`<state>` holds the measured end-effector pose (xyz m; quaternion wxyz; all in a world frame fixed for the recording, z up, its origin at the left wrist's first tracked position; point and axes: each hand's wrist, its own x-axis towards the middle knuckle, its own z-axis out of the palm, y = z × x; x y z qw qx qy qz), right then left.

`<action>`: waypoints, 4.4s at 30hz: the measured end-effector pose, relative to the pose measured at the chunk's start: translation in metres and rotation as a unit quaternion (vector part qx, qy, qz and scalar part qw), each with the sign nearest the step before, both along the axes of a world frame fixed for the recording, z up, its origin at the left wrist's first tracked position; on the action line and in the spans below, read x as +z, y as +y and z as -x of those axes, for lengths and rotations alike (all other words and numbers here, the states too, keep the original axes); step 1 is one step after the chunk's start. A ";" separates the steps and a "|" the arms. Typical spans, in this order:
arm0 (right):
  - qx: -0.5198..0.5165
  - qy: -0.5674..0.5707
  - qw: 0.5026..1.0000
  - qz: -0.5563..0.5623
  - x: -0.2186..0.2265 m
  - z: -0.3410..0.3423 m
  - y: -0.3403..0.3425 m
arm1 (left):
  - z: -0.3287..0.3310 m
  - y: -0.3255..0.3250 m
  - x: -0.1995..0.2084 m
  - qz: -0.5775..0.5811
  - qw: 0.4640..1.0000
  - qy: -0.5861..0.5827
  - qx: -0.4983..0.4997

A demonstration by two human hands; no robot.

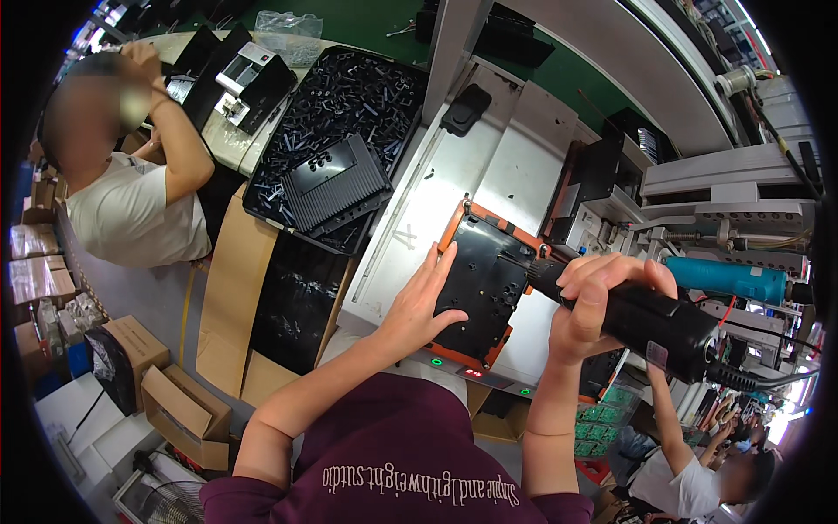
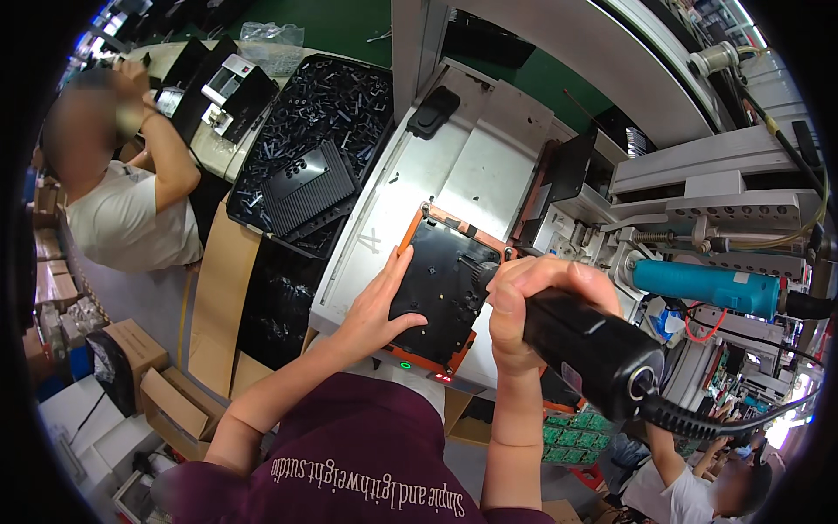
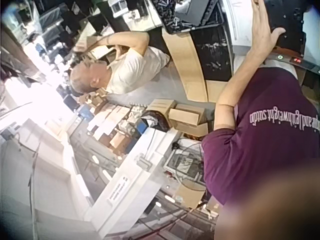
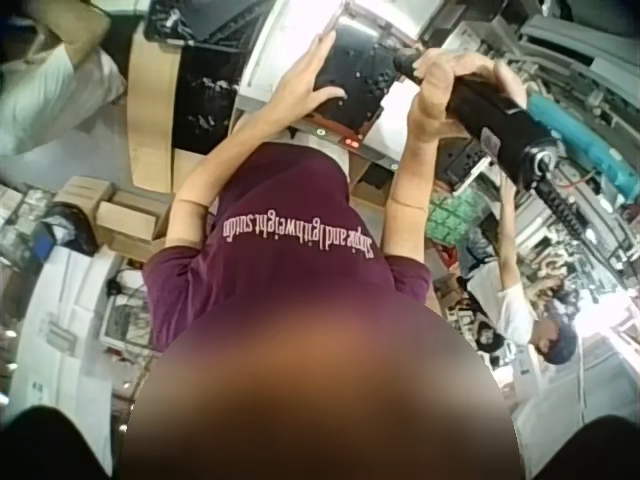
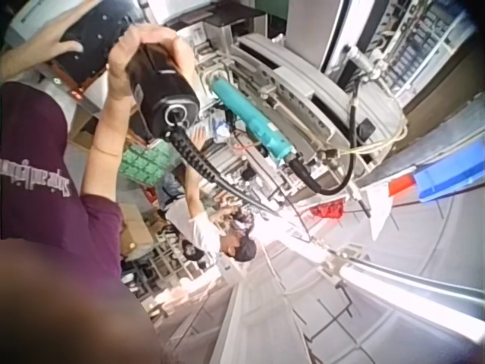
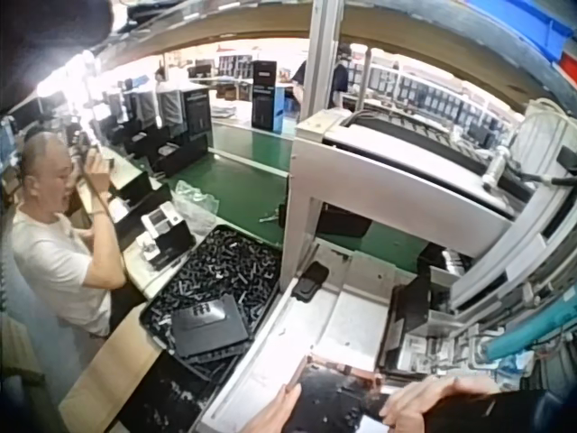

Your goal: Assembling electronic components by placing them into a machine and packaging finished parts into a box.

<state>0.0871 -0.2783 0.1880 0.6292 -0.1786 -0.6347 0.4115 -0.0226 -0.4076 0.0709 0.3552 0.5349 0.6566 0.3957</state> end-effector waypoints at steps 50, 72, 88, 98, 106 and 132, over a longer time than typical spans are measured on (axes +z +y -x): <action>-0.583 -0.003 0.801 0.133 -0.074 -0.596 0.216 | -0.061 0.058 0.028 -0.088 0.914 0.391 -0.053; -0.456 -0.174 0.859 0.153 -0.320 -0.575 0.448 | -0.066 0.046 0.019 -0.124 0.946 0.290 0.071; -0.408 -0.217 0.840 0.285 -0.062 -0.364 0.053 | -0.019 0.030 0.018 -0.110 0.962 0.196 0.152; -0.174 -0.504 0.835 0.138 -0.125 -0.072 -0.105 | -0.018 -0.010 0.001 -0.032 0.994 0.006 0.100; -0.205 -0.331 0.870 0.303 -0.140 -0.074 -0.109 | -0.013 -0.006 0.012 -0.030 0.994 -0.077 0.069; -0.118 -0.386 0.885 0.232 -0.127 -0.099 -0.153 | -0.004 -0.012 -0.014 -0.069 0.993 -0.038 0.083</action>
